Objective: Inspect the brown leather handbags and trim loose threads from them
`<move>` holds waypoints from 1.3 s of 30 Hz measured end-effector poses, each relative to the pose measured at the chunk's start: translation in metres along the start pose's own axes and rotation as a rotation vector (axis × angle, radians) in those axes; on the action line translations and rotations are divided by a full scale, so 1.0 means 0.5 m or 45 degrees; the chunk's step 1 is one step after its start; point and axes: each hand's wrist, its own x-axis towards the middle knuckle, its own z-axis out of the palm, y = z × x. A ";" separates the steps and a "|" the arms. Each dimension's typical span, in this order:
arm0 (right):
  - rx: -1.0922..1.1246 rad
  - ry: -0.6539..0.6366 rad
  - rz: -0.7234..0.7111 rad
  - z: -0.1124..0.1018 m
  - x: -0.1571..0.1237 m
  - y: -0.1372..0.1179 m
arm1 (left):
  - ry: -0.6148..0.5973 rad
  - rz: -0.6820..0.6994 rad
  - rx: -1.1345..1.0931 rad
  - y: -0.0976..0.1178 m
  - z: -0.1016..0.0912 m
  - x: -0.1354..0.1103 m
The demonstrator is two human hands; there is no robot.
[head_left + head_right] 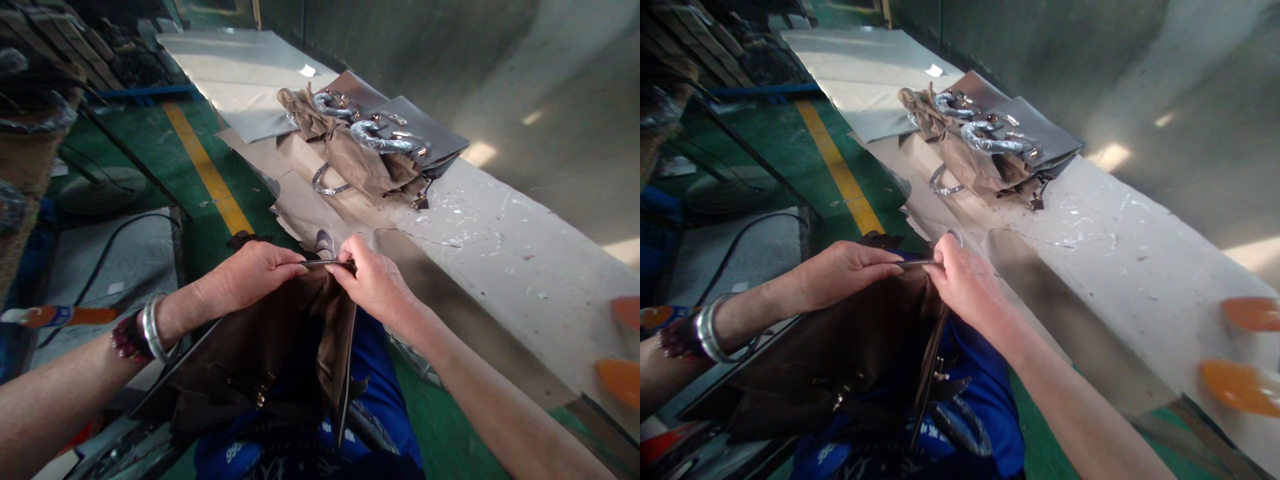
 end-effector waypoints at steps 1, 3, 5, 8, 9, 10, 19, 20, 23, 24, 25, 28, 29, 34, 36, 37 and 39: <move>0.038 -0.005 0.011 -0.001 0.001 0.000 | -0.001 0.004 -0.008 -0.001 0.001 0.000; 0.069 -0.058 -0.015 -0.005 0.004 -0.001 | 0.002 0.015 -0.017 -0.005 0.003 -0.002; 0.031 -0.140 -0.067 -0.010 0.007 -0.003 | 0.025 0.036 -0.020 -0.008 0.005 -0.004; -0.016 -0.190 -0.122 -0.018 0.007 -0.008 | 0.052 0.067 -0.008 -0.008 0.002 -0.012; -0.012 -0.191 -0.134 -0.020 0.006 -0.009 | 0.037 0.077 0.003 -0.006 -0.001 -0.016; -0.009 -0.193 -0.146 -0.022 0.005 -0.011 | 0.011 0.084 0.020 -0.002 -0.005 -0.019; 0.076 -0.200 -0.173 -0.032 -0.003 -0.024 | -0.120 0.087 0.320 0.049 -0.014 0.011; 0.104 -0.194 -0.152 -0.032 -0.005 -0.025 | -0.135 0.105 0.281 0.049 -0.011 0.017; 0.269 -0.208 -0.027 -0.033 -0.015 -0.022 | -0.153 0.103 0.141 0.046 -0.005 0.027; 0.332 -0.214 0.022 -0.034 -0.019 -0.021 | -0.145 0.085 0.134 0.044 -0.005 0.027; 0.383 -0.224 0.068 -0.035 -0.024 -0.019 | -0.131 0.066 0.149 0.044 -0.005 0.028; 0.418 -0.267 0.183 -0.038 -0.035 -0.015 | -0.086 0.036 0.208 0.046 -0.006 0.027; 0.404 -0.285 0.214 -0.038 -0.037 -0.014 | -0.078 0.034 0.216 0.048 -0.006 0.026; 0.308 -0.246 0.305 -0.033 -0.033 -0.013 | -0.077 0.033 0.230 0.057 -0.001 0.027; 0.308 -0.217 0.283 -0.030 -0.030 -0.012 | -0.086 0.029 0.235 0.059 -0.001 0.028; 0.315 -0.213 0.268 -0.029 -0.028 -0.011 | -0.090 0.027 0.244 0.058 -0.001 0.028; 0.327 -0.216 0.235 -0.026 -0.027 -0.008 | -0.099 0.030 0.272 0.056 -0.003 0.028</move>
